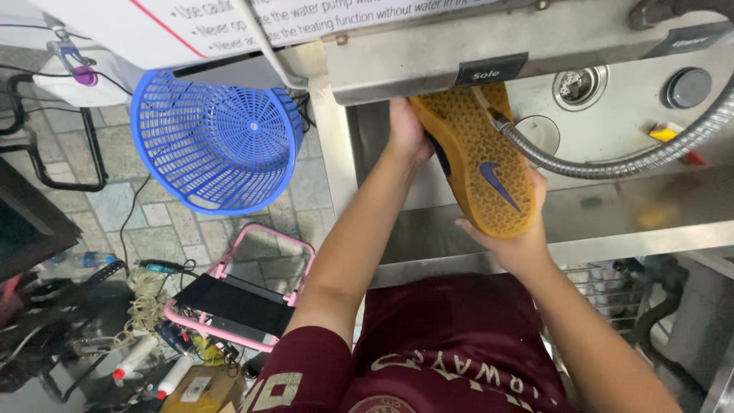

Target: The person cleans a sneaker by scrubbing the upper and sole with a toothbrush and cleaning solution, then uses a scraper to remove debris from the tread and finishes by applying a spray with a tool.

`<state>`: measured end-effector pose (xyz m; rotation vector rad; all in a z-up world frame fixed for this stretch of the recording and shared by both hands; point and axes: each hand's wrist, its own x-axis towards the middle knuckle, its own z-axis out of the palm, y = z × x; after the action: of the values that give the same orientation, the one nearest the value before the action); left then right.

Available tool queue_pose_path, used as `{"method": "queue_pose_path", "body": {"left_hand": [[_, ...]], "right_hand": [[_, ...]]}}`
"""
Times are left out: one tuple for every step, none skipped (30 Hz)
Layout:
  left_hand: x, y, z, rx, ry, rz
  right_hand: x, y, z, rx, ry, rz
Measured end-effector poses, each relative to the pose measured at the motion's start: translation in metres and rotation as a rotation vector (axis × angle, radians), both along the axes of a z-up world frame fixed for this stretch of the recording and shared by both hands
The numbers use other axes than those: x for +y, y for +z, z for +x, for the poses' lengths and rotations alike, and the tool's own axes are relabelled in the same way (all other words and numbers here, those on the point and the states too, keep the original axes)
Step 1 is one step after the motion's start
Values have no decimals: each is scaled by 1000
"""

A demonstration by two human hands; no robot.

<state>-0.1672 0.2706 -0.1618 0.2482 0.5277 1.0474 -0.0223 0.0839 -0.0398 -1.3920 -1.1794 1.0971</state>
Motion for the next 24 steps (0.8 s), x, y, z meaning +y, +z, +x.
{"method": "queue_pose_path", "body": {"left_hand": [[-7,14,1,11,17,-7],[-16,28,3,22,34,-14],[-27,41,4,31,48,-25],[-36,51,5,3,38,-6],[-46,59,6,-22,28,7],[-59,65,6,-48,18,19],[-73,71,7,-48,50,16],[-90,76,7,-48,81,13],[-100,79,8,-52,117,8],[-102,81,8,-78,151,75],[-112,83,5,-99,202,124],[-123,89,4,-117,255,173],[-127,98,-1,-77,203,176],[-131,113,-11,-35,152,177],[-131,130,-23,7,100,182],[-126,146,-32,80,84,251],[-127,159,-42,154,69,306],[-131,172,-52,230,53,360],[-133,186,-64,360,32,403],[-138,200,-75,491,13,442],[-145,213,-82,628,1,479],[-151,227,-88,736,-18,513],[-164,242,-97,848,-36,525],[-178,257,-103,961,-57,532]], "right_hand": [[-6,-4,4,-11,15,27],[-13,-6,8,-19,31,42],[-22,-8,12,-28,43,52],[-31,-11,18,-37,54,62],[-41,-13,24,-61,74,75],[-50,-17,30,-84,94,87],[-57,-21,38,-110,112,106],[-68,-22,43,-59,93,71],[-81,-21,50,-11,78,33],[-90,-22,58,37,63,-5],[-97,-21,72,34,52,-21],[-100,-21,85,31,41,-36],[-98,-21,94,25,30,-35],[-98,-17,101,74,36,-35],[-94,-10,110,122,41,-32],[-89,0,118,170,47,-30],[-85,8,124,155,106,36],[-75,16,127,142,167,101],[-59,23,128,128,232,188],[-50,34,127,84,262,213],[-40,44,125,43,298,242],[-30,52,121,2,333,272],[-21,57,113,30,388,282],[-11,59,104,58,443,292]]}}
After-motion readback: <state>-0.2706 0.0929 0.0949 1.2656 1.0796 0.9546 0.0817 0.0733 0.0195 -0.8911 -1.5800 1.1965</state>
